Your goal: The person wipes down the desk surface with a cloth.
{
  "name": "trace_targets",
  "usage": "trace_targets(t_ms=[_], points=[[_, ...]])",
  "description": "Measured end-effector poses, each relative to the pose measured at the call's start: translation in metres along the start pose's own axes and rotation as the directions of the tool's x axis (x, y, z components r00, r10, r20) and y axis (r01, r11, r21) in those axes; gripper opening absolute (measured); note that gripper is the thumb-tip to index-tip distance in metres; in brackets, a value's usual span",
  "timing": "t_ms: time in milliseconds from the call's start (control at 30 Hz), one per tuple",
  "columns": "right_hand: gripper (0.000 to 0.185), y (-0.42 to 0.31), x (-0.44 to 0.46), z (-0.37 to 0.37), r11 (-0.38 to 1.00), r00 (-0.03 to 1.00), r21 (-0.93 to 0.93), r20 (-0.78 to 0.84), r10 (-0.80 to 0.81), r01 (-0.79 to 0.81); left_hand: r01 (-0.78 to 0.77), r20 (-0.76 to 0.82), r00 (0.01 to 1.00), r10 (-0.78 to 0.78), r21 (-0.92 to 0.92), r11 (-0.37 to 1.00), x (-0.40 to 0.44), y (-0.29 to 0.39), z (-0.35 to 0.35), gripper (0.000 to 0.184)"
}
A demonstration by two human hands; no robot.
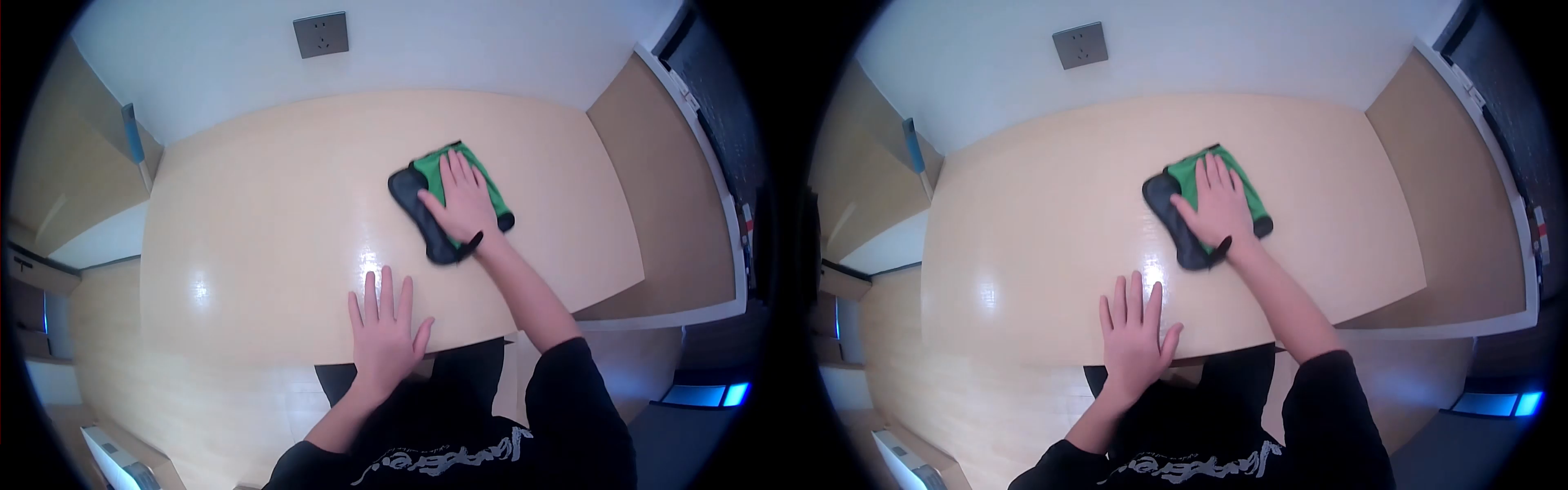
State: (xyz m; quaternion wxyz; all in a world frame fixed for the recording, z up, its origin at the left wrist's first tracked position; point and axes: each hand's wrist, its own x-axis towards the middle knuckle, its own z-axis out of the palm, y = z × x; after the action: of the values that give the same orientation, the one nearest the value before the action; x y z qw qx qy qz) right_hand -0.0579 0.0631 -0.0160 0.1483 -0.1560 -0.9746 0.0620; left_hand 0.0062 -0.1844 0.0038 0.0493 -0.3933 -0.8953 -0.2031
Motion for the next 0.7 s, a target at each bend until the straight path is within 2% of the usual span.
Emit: trace_targets(t_ms=[167, 233, 333, 400, 533, 700], points=[[0.083, 0.039, 0.108, 0.031, 0.991, 0.992, -0.034, 0.021, 0.128, -0.127, 0.034, 0.071, 0.997, -0.036, 0.035, 0.999, 0.002, 0.012, -0.006, 0.063], [0.082, 0.043, 0.139, 0.035, 0.986, 0.987, -0.043, 0.017, 0.162, -0.161, 0.034, 0.068, 0.997, -0.037, 0.038, 0.999, 0.000, 0.011, -0.008, 0.062], [0.079, 0.048, 0.166, 0.039, 0.948, 0.952, -0.096, 0.021, 0.306, -0.302, 0.034, 0.035, 0.999, -0.035, 0.036, 0.999, 0.001, 0.012, -0.003, 0.060], [0.079, 0.051, 0.167, 0.044, 0.956, 0.958, -0.078, 0.008, 0.286, -0.284, 0.021, -0.040, 0.999, -0.020, 0.033, 0.999, -0.001, 0.010, 0.001, 0.057], [0.079, 0.043, 0.150, 0.041, 0.968, 0.970, -0.057, -0.008, 0.242, -0.242, 0.001, -0.093, 0.996, -0.001, -0.007, 1.000, -0.001, 0.000, 0.000, 0.055], [0.076, 0.038, 0.047, 0.019, 0.993, 0.995, -0.058, -0.022, 0.101, -0.103, 0.004, -0.122, 0.993, -0.002, 0.015, 1.000, -0.003, 0.003, 0.007, 0.054]])
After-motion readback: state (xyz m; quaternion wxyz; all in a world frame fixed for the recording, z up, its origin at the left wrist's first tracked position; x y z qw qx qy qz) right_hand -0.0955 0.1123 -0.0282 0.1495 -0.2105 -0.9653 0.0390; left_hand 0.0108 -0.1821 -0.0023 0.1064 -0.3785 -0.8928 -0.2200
